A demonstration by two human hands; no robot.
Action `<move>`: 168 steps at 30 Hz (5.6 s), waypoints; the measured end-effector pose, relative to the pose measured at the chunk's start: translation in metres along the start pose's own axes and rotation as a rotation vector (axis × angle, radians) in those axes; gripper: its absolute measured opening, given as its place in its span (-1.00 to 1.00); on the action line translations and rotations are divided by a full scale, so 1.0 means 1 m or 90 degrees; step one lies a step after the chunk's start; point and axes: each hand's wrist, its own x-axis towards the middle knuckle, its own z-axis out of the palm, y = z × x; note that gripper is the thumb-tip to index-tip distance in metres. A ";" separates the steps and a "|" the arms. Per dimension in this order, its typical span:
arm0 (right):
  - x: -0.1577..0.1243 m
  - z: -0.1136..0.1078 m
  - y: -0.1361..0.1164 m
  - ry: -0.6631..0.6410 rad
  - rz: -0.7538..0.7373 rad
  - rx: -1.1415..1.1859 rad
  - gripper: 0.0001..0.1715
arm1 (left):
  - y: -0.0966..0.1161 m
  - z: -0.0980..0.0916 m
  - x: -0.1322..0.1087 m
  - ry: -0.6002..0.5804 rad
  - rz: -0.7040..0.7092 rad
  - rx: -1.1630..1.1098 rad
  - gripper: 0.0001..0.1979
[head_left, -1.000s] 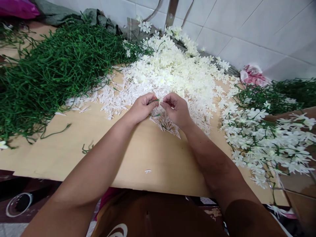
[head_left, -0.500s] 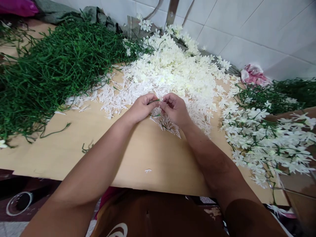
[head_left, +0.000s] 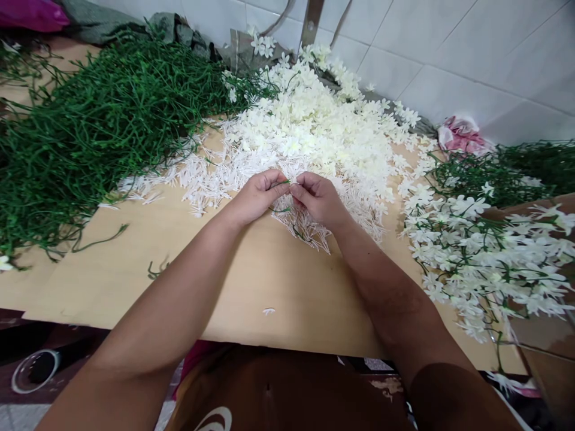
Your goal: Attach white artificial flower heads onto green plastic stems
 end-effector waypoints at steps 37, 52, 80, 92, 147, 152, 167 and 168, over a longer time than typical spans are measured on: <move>-0.005 0.004 -0.008 0.048 -0.037 -0.082 -0.50 | -0.010 0.001 0.003 -0.031 -0.013 0.118 -0.68; -0.002 0.000 0.001 0.011 0.020 0.030 -0.50 | -0.015 0.001 0.002 -0.069 0.022 0.087 -0.69; -0.001 -0.008 0.000 -0.018 0.065 0.022 -0.49 | -0.009 0.006 0.000 -0.047 -0.044 0.091 -0.68; 0.000 -0.012 0.004 0.006 0.143 0.133 -0.74 | -0.008 0.004 0.001 -0.064 -0.043 0.109 -0.69; -0.002 -0.020 0.006 -0.078 0.145 0.202 -0.77 | -0.006 0.000 0.000 -0.150 0.034 0.077 -0.59; -0.002 -0.020 0.004 -0.074 0.144 0.189 -0.77 | -0.004 -0.001 0.000 -0.160 0.004 0.063 -0.58; -0.002 -0.016 0.004 -0.099 0.151 0.131 -0.69 | 0.000 0.001 -0.002 -0.154 -0.045 0.051 -0.63; -0.003 -0.014 0.003 -0.086 0.141 0.115 -0.69 | 0.000 0.001 -0.001 -0.143 -0.043 0.046 -0.61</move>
